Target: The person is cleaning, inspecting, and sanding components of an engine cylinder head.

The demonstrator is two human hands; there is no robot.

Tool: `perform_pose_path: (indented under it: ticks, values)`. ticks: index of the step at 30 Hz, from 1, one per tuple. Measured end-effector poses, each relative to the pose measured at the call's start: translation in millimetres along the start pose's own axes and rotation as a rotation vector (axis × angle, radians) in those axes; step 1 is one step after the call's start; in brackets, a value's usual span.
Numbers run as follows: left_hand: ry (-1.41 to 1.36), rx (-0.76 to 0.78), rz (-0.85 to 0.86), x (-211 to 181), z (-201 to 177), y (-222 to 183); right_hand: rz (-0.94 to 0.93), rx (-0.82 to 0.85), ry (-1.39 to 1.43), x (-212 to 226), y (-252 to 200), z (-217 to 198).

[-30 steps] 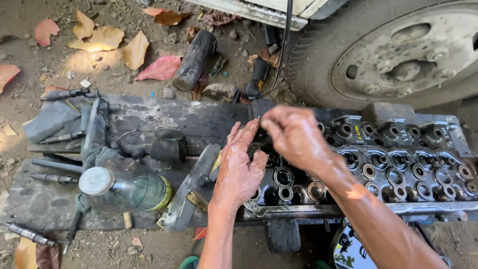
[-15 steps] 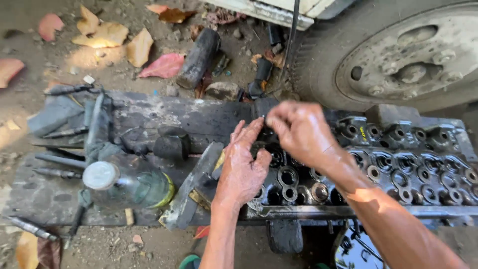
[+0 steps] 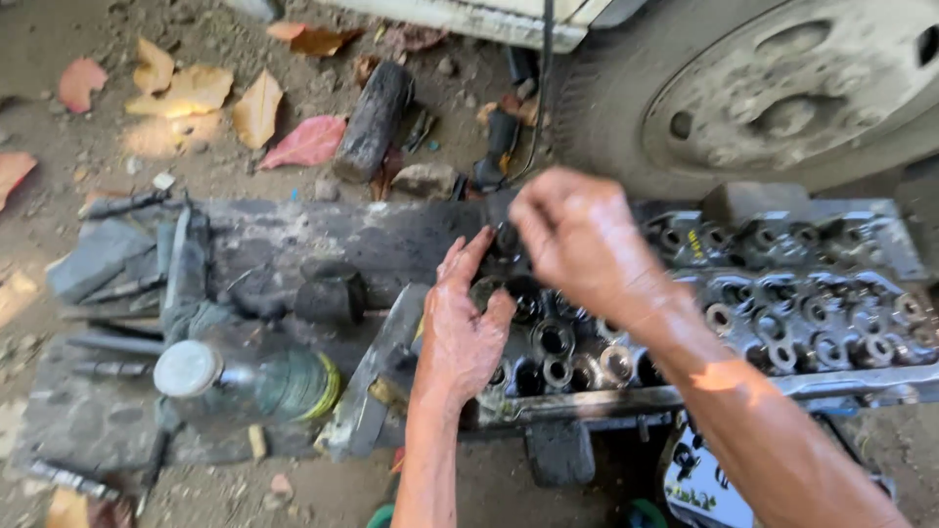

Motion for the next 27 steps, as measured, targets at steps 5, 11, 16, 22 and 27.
perform_pose_path:
  ticks: [5, 11, 16, 22, 27]
  values:
    - [0.003, -0.005, 0.006, 7.3, -0.2, -2.9, -0.05, 0.112, 0.102, -11.0, -9.1, 17.4]
    - [0.0, -0.008, 0.03, 2.5, 2.1, 0.7, -0.062, 0.113, 0.083, -19.5, -11.0, 23.5]
    - [-0.001, -0.018, 0.012, 12.4, 0.3, -5.9, -0.06, 0.128, 0.091, -11.5, -8.1, 20.1]
    - [0.008, -0.026, 0.05, 11.3, 1.3, 3.1, -0.007, 0.137, 0.188, -18.1, -4.0, 24.7]
    - [-0.105, -0.006, 0.004, 20.5, 2.2, 1.8, -0.001, 0.075, 0.154, -20.3, 5.5, 14.0]
Point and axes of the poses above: each hand's wrist, its own y-axis towards the middle knuckle, its own z-axis out of the palm, x = y × z, the point moved 4 cm from there along y, towards the middle knuckle, and after that the axes turned 15 degrees about -x, right-handed, at the moved point
